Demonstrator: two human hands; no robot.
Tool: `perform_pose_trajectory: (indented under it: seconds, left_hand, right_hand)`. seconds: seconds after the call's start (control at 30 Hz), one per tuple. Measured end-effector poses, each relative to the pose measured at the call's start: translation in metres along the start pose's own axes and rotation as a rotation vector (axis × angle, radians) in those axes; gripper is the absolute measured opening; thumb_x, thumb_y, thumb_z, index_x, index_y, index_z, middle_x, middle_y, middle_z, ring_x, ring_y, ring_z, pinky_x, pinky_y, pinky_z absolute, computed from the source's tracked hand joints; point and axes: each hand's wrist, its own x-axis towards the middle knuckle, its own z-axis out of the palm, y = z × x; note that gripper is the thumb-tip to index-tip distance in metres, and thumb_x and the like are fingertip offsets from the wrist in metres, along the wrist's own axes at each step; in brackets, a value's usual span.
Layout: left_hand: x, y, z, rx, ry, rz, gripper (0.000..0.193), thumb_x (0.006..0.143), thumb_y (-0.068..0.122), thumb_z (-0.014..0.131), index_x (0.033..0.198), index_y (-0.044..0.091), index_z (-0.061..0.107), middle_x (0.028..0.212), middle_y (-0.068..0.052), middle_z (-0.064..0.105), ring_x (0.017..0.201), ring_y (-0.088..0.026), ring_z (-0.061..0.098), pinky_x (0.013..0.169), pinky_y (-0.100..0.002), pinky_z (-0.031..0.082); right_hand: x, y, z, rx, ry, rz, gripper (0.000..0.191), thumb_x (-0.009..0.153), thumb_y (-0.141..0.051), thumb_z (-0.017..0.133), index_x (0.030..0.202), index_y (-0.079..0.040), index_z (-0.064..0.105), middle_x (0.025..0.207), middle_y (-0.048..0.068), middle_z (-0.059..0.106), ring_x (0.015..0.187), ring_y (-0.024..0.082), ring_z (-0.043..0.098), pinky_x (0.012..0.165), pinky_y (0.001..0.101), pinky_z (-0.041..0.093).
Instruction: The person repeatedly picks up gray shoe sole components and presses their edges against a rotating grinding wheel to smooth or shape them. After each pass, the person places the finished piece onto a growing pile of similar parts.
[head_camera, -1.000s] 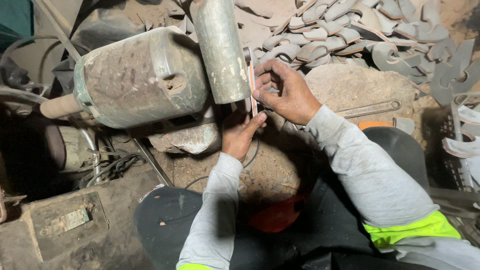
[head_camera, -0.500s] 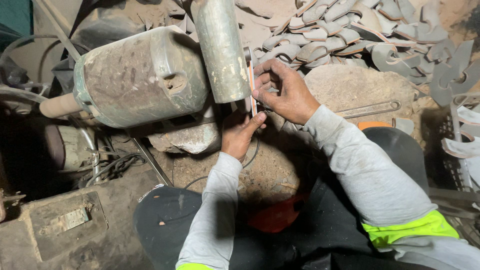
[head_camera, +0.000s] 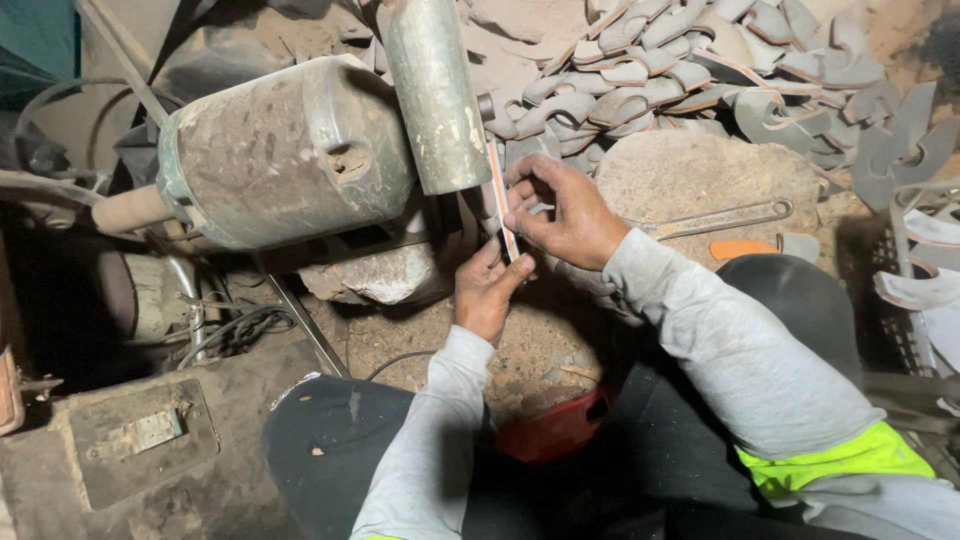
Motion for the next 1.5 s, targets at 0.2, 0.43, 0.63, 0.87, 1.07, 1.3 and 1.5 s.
perform_pose_trajectory:
  seconds: [0.2,0.43,0.63,0.87,1.07,1.3,1.5]
  left_hand:
    - [-0.018,-0.022,0.013,0.068,0.086,0.085,0.068,0.088,0.006,0.081,0.146,-0.006,0.05,0.142,-0.014,0.061,0.127,-0.019,0.063,0.109,-0.033,0.053]
    - [-0.011,0.007,0.016,0.699,0.238,0.055,0.062,0.081,0.002,0.083,0.138,-0.003,0.059,0.122,-0.02,0.071,0.101,-0.02,0.069,0.079,-0.031,0.058]
    - [0.012,0.023,0.013,0.053,0.049,-0.044,0.06,0.089,0.005,0.079,0.143,-0.006,0.057,0.117,-0.007,0.07,0.098,-0.012,0.066,0.077,-0.027,0.059]
    - [0.006,0.018,0.004,0.043,0.016,-0.064,0.049,0.091,0.009,0.079,0.136,-0.005,0.062,0.108,-0.005,0.069,0.093,-0.012,0.064,0.077,-0.029,0.058]
    - [-0.012,0.006,0.003,0.081,0.013,-0.072,0.049,0.09,0.01,0.079,0.134,-0.005,0.063,0.111,-0.008,0.071,0.095,-0.014,0.067,0.083,-0.03,0.06]
    - [-0.026,-0.021,0.019,0.124,0.108,0.061,0.063,0.083,-0.002,0.079,0.14,-0.003,0.053,0.134,-0.011,0.063,0.121,-0.019,0.064,0.105,-0.033,0.056]
    - [-0.006,-0.002,0.006,0.353,0.156,-0.066,0.073,0.081,-0.004,0.078,0.146,-0.002,0.046,0.135,-0.015,0.064,0.119,-0.024,0.066,0.105,-0.036,0.057]
  right_hand:
    - [-0.014,0.008,-0.011,-0.265,-0.128,-0.099,0.047,0.081,-0.004,0.078,0.122,-0.001,0.056,0.1,0.007,0.068,0.092,0.013,0.066,0.084,0.0309,0.056]
    - [-0.002,0.019,-0.038,-0.173,-0.251,0.073,0.04,0.084,-0.002,0.078,0.116,0.0,0.055,0.092,0.005,0.062,0.085,0.012,0.057,0.077,0.0296,0.053]
    - [0.015,0.014,-0.02,0.064,-0.073,-0.045,0.03,0.091,0.001,0.071,0.118,-0.001,0.058,0.098,0.002,0.066,0.091,0.009,0.064,0.084,0.0255,0.056]
    - [0.011,0.003,-0.008,0.045,-0.038,-0.041,0.036,0.089,0.0,0.072,0.122,-0.001,0.057,0.099,0.003,0.067,0.093,0.011,0.066,0.084,0.0264,0.058]
    - [-0.004,0.003,-0.005,0.012,-0.075,0.015,0.04,0.087,-0.002,0.073,0.123,-0.003,0.055,0.101,0.004,0.064,0.095,0.011,0.065,0.082,0.0281,0.06]
    - [-0.016,0.009,-0.018,-0.386,-0.165,-0.209,0.047,0.079,-0.008,0.08,0.118,0.0,0.055,0.1,0.009,0.064,0.093,0.015,0.064,0.082,0.03,0.054]
    - [-0.006,0.003,-0.026,-0.182,-0.182,0.025,0.042,0.081,-0.007,0.076,0.116,-0.003,0.055,0.093,0.007,0.062,0.086,0.015,0.059,0.078,0.0301,0.054]
